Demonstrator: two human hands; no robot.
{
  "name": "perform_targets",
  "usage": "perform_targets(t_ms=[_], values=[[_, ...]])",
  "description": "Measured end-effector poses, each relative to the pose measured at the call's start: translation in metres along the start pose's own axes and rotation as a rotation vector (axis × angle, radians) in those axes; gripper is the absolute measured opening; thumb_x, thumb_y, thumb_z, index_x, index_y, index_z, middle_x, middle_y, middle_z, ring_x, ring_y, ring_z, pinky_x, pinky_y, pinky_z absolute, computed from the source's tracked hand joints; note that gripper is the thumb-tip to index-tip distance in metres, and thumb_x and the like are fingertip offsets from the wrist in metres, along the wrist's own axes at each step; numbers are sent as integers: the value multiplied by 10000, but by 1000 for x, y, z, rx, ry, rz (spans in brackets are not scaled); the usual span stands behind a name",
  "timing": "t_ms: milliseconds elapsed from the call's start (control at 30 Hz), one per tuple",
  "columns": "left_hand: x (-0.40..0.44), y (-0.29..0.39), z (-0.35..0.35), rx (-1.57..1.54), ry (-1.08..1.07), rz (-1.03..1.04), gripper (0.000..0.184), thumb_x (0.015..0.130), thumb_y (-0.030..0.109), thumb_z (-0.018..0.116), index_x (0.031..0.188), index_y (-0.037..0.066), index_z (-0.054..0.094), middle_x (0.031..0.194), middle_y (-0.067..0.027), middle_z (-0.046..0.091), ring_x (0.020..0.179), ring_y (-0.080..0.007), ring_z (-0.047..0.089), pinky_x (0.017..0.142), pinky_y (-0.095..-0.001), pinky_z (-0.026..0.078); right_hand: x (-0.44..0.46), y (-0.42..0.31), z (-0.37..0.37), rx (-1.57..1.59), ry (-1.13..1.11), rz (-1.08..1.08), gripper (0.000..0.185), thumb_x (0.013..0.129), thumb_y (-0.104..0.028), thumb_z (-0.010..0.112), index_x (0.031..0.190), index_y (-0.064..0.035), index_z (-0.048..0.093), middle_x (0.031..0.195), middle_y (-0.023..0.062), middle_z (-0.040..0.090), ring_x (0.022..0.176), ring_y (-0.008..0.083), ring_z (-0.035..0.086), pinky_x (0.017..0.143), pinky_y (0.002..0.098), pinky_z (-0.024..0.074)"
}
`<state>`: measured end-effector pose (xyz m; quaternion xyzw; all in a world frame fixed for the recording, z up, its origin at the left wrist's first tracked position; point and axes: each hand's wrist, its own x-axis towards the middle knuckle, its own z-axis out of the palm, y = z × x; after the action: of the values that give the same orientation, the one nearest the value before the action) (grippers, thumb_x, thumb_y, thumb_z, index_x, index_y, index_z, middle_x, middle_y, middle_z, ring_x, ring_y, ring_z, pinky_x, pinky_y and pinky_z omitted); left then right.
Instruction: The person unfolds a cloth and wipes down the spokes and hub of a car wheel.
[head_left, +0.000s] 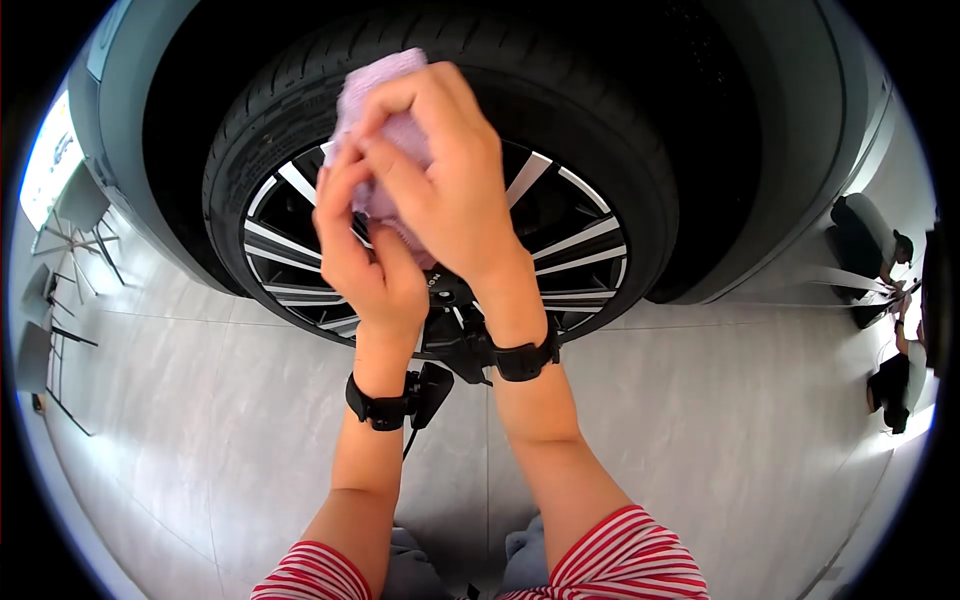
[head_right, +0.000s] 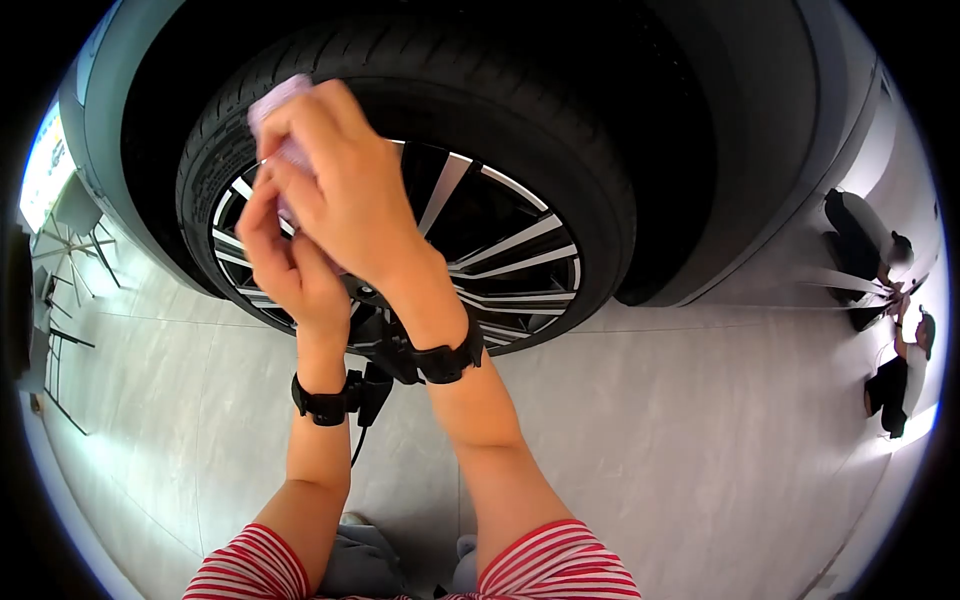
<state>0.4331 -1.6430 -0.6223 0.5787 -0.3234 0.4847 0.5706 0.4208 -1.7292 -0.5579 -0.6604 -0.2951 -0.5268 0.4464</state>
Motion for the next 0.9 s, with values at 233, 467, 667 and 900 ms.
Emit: perform_targets(t_ms=[233,467,667,900], values=[[17,1,4,82,22,477,360,789,-100,461,1113,48,511,1327,-248,467,1255,-381,460,1146,-522,197,8,-10,-15,-228,190,-362,178,748,23,682,884,-74,622,834,16,629,771,209,537,654,309,460],[-3,33,39,335,-397,135,641,820,-30,500,1431,-28,303,1488,-204,306,1393,-463,207,1124,-544,167,10,18,-61,-649,164,-212,163,756,-59,672,880,-157,634,865,61,510,579,223,594,488,305,480],[-34,43,72,228,-565,215,655,829,34,536,1431,-59,297,1502,-234,270,1396,-463,197,1122,-523,166,-17,21,-114,-970,133,-235,181,752,-75,676,896,-169,623,851,66,493,573,202,600,462,293,477],[-114,54,108,115,-817,163,708,762,129,650,1395,-36,381,1457,-192,370,1292,-368,407,999,-442,405,-113,29,-178,-1034,275,101,168,842,-2,626,981,-94,607,984,128,562,819,299,606,684,348,491]])
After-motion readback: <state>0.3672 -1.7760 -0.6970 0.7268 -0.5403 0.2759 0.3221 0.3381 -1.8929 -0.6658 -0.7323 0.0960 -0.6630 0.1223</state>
